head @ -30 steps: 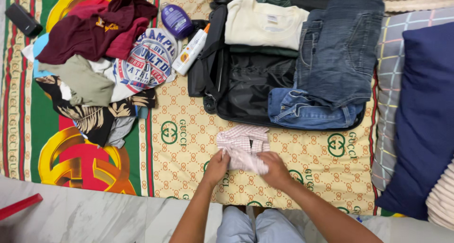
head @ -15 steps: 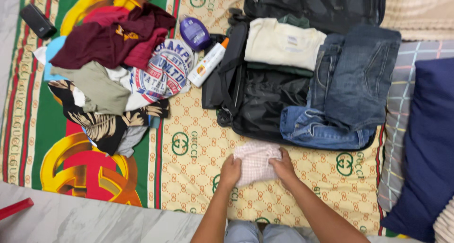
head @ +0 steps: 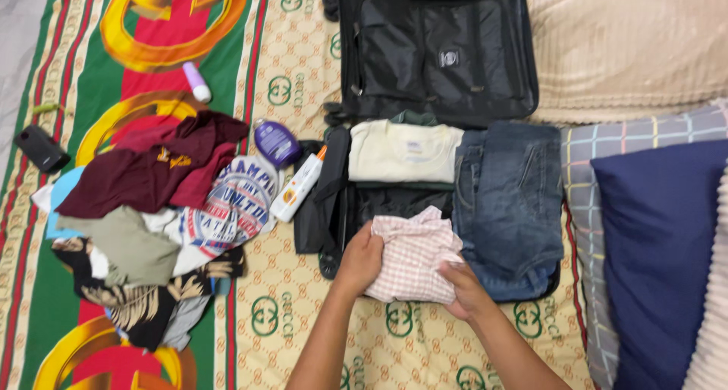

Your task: The person folds jeans, a grey top, and a maroon t-shirt, and then places the folded items and some toiletries into a suitcase on a bed.

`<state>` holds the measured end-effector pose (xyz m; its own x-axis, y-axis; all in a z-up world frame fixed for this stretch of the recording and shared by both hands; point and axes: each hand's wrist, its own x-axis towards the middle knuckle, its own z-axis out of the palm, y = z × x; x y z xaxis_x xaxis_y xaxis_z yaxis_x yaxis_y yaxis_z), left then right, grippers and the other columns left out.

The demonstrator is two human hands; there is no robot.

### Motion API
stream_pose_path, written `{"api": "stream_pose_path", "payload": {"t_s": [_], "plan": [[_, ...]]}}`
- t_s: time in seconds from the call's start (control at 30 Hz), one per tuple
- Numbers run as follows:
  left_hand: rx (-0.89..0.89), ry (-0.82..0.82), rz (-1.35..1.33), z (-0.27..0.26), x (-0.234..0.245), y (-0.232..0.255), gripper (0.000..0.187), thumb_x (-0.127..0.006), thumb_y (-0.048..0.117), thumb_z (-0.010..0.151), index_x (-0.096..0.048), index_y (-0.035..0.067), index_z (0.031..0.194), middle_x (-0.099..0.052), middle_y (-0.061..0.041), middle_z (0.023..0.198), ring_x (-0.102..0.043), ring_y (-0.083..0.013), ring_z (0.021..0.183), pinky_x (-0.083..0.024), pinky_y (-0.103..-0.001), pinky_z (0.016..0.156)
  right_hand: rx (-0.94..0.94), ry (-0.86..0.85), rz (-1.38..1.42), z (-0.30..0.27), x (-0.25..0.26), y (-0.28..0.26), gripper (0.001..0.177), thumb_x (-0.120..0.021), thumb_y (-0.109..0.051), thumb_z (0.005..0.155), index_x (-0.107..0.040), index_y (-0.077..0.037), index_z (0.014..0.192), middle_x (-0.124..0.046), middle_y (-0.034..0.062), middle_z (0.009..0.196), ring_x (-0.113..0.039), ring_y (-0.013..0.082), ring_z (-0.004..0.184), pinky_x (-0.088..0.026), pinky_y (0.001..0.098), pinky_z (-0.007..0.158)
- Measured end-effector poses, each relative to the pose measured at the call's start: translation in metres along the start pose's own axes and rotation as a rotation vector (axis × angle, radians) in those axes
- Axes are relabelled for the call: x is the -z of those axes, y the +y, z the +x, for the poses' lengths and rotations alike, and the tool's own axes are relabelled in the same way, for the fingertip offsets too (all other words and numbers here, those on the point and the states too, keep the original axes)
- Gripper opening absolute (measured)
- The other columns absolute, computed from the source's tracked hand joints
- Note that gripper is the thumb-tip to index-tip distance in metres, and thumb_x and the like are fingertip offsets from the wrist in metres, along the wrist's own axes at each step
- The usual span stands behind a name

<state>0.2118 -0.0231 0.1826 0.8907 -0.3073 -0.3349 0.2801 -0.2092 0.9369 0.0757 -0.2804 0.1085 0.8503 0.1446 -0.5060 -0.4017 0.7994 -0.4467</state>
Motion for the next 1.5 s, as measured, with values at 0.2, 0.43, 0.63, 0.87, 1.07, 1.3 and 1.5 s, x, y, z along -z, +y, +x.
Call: {"api": "stream_pose_path", "payload": {"t_s": [0.2,0.43,0.63,0.87,1.07,1.3,1.5], "plan": [[-0.065,0.017,-0.126,0.139,-0.025,0.057,0.04,-0.056,0.019,0.117,-0.081,0.003,0.144,-0.091,-0.019,0.131,-0.083,-0.0272,0.12,-0.064,-0.04,0.108,0.167,0.03,-0.184,0.093,-0.054,-0.132,0.061,-0.078,-0.002,0.114,-0.063,0.002,0.173,-0.079,0.0216,0.162,-0.081,0.0382,0.144,-0.067,0.0572,0.122],[-0.119,0.143,0.208,0.316,-0.071,0.04,0.037,-0.071,0.022,0.108,-0.07,0.006,0.142,-0.08,-0.019,0.114,-0.081,-0.0369,0.107,-0.064,-0.047,0.101,0.327,0.241,-0.181,0.196,-0.035,-0.249,0.061,-0.072,0.004,0.108,-0.065,-0.003,0.168,-0.081,0.0198,0.158,-0.083,0.0407,0.141,-0.07,0.0595,0.118],[-0.087,-0.004,0.78,0.416,-0.1,0.011,0.04,-0.072,0.027,0.111,-0.074,0.019,0.149,-0.074,-0.016,0.154,-0.067,-0.0432,0.147,-0.051,-0.063,0.123,0.523,0.338,-0.12,0.267,-0.022,-0.248,0.06,-0.073,0.014,0.107,-0.067,0.0,0.165,-0.08,0.0223,0.16,-0.084,0.04,0.143,-0.071,0.0557,0.122],[-0.086,0.398,1.031,0.473,-0.086,0.001,0.081,-0.091,0.037,0.09,-0.068,0.019,0.165,-0.049,-0.036,0.184,-0.035,-0.0645,0.176,-0.033,-0.09,0.133,0.564,0.419,-0.182,0.278,-0.021,-0.272,0.058,-0.072,0.014,0.107,-0.064,-0.003,0.163,-0.081,0.0192,0.154,-0.084,0.0377,0.141,-0.072,0.0546,0.119],[0.253,0.369,0.813,0.498,0.003,-0.012,0.098,-0.09,0.049,0.098,-0.056,0.01,0.181,-0.065,-0.026,0.174,-0.051,-0.05,0.166,-0.039,-0.07,0.136,0.505,0.378,-0.21,0.281,-0.018,-0.262,0.059,-0.074,0.013,0.108,-0.065,-0.004,0.164,-0.081,0.0168,0.155,-0.082,0.0344,0.141,-0.07,0.0519,0.12],[-0.065,0.271,1.033,0.448,0.04,-0.006,0.056,-0.084,0.035,0.103,-0.082,0.015,0.154,-0.076,-0.015,0.156,-0.059,-0.0479,0.151,-0.042,-0.072,0.126,0.023,0.2,-0.247,0.293,-0.041,-0.274,0.058,-0.077,0.005,0.106,-0.072,0.0,0.163,-0.085,0.0187,0.151,-0.086,0.0362,0.133,-0.069,0.0572,0.117],[-0.255,0.351,1.077,0.413,0.063,-0.017,0.038,-0.088,0.025,0.097,-0.087,0.02,0.134,-0.064,-0.017,0.164,-0.057,-0.0441,0.159,-0.05,-0.066,0.127,-0.084,0.174,-0.723,0.348,-0.084,-0.264,0.067,-0.079,0.009,0.1,-0.073,-0.008,0.163,-0.089,0.0133,0.145,-0.086,0.0285,0.131,-0.067,0.0438,0.115]]}}
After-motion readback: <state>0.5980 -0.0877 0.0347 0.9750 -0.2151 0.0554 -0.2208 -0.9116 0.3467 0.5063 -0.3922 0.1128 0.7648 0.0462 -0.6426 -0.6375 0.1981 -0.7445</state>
